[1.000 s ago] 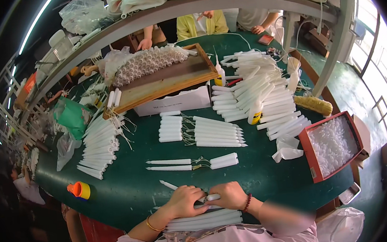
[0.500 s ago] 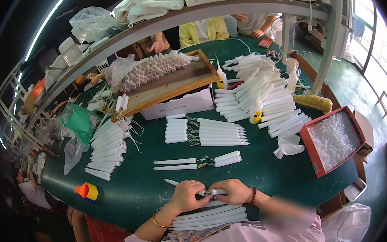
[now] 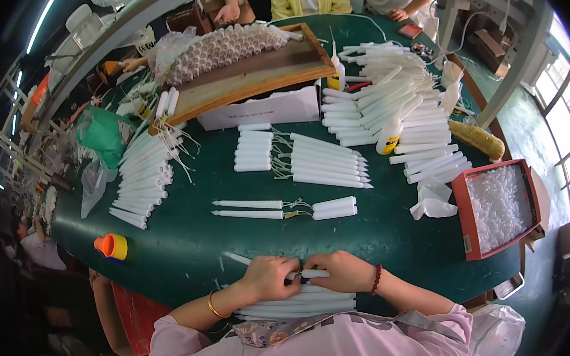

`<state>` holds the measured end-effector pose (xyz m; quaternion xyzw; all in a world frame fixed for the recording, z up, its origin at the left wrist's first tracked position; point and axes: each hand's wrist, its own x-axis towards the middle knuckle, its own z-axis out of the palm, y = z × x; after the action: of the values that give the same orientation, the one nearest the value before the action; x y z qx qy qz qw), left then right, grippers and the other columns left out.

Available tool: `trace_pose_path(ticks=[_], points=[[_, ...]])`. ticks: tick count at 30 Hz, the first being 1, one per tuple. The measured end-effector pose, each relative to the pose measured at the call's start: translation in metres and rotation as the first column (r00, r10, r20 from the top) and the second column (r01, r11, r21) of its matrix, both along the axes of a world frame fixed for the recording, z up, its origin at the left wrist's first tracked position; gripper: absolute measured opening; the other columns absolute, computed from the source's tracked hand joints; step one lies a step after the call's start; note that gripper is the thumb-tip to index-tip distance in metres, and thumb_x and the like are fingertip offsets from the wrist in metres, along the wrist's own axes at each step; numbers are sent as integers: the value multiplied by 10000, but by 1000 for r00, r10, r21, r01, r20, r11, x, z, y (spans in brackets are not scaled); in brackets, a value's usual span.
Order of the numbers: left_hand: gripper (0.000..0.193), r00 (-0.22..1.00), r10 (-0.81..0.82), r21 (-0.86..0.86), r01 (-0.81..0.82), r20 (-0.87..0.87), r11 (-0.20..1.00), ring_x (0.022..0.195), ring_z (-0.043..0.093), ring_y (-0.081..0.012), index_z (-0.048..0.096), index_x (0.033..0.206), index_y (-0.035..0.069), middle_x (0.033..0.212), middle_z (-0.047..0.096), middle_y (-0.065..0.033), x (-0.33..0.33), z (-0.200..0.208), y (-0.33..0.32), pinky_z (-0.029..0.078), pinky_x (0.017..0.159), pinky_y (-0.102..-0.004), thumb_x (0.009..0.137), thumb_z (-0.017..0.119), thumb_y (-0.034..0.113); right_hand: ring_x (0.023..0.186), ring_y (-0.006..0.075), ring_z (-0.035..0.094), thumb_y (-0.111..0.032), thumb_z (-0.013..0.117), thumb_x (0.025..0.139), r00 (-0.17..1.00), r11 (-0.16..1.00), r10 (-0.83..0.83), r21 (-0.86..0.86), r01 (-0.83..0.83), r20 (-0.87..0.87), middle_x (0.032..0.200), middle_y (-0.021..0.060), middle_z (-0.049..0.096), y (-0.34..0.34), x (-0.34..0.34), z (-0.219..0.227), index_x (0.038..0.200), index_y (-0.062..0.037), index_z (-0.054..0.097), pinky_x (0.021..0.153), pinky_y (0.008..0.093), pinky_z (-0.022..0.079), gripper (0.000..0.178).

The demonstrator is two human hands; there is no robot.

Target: Assembling white plastic blades onto a central wire component using adhesive at a factory workbench.

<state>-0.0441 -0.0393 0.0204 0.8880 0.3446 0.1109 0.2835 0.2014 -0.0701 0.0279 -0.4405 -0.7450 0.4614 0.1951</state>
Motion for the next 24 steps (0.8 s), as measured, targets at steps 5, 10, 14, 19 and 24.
trace_pose_path(ticks=[5, 10, 14, 19, 24], points=[[174, 975, 32, 93, -54, 219, 994, 724, 671, -359, 653, 825, 100, 771, 658, -113, 7, -9, 16, 543, 622, -474, 784, 739, 246, 840, 414, 716, -241, 747, 921, 994, 1000, 25, -11, -24, 107, 956, 185, 749, 7, -1, 10, 1148, -57, 709, 769, 486, 582, 295], [191, 993, 35, 120, -48, 109, 992, 683, 643, -366, 614, 711, 93, 741, 628, -121, -7, -16, 37, 515, 591, -482, 687, 722, 248, 912, 406, 710, -238, 780, 911, 987, 992, 50, 109, -67, 151, 1036, 200, 740, 36, -1, 7, 1159, -10, 721, 776, 453, 570, 342], [220, 995, 62, 213, -78, 78, 974, 704, 658, -353, 612, 766, 80, 753, 625, -109, 1, -8, 53, 535, 600, -474, 790, 715, 272, 907, 437, 682, -148, 731, 943, 995, 982, -32, 189, 14, 92, 1040, 211, 713, 44, -2, 1, 1178, 3, 673, 774, 443, 555, 285], [248, 969, 99, 179, -141, 226, 974, 774, 626, -300, 592, 812, 66, 846, 585, -74, -6, -18, 61, 520, 638, -414, 835, 785, 221, 922, 412, 703, -88, 709, 951, 995, 990, -61, 131, 50, 82, 1086, 195, 723, 53, -7, -14, 1239, -1, 643, 787, 416, 562, 308], [260, 962, 111, 156, -153, 251, 976, 795, 602, -271, 647, 891, 45, 878, 567, -73, -7, -22, 52, 507, 660, -389, 849, 835, 221, 978, 403, 719, -40, 708, 938, 996, 986, -83, 149, 77, 32, 1154, 182, 734, 41, -6, -18, 1249, 11, 642, 835, 394, 577, 322]])
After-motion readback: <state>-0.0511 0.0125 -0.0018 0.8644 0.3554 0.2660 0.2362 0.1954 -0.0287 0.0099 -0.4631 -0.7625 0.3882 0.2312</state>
